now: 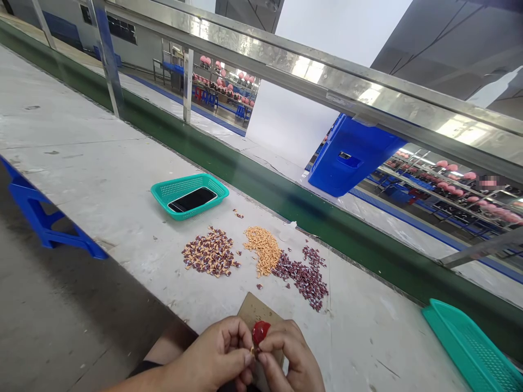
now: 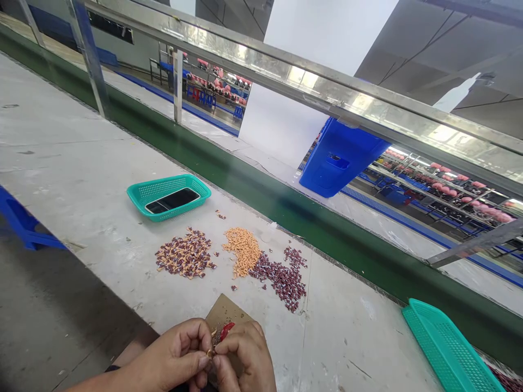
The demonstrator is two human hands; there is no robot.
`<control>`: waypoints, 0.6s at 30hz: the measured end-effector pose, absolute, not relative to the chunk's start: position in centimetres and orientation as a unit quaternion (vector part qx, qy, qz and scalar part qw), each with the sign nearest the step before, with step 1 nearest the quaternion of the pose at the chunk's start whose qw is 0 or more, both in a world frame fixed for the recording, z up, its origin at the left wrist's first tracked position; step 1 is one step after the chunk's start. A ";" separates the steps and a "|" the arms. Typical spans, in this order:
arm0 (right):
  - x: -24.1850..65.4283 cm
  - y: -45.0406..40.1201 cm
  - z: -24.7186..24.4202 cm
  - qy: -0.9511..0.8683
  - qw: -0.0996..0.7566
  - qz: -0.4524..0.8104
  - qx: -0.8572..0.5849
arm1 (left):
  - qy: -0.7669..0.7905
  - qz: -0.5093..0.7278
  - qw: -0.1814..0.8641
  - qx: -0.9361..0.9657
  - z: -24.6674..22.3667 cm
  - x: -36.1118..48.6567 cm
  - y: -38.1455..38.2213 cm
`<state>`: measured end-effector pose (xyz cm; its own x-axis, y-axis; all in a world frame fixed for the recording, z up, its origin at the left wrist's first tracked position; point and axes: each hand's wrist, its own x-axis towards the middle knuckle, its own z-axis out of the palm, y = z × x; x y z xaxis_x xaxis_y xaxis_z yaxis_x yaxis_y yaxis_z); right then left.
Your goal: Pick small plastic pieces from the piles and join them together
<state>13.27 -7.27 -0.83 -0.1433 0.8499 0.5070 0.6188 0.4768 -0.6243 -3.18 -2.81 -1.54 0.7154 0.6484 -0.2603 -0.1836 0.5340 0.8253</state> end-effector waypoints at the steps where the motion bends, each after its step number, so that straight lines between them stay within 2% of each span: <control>1: 13.3 -7.3 -0.9 -0.742 0.433 0.136 -0.494 | 0.280 0.257 0.828 0.412 -1.6 -3.2 -2.8; 18: 13.3 -7.5 -1.1 -0.728 0.430 0.168 -0.507 | 0.254 0.296 0.804 0.449 -1.3 -3.4 -3.0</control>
<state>13.30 -7.54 -1.10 -0.1163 0.8821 0.4565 0.5933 0.4303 -0.6803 -3.39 -2.96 -1.30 0.6961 0.7037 -0.1423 -0.2481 0.4218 0.8721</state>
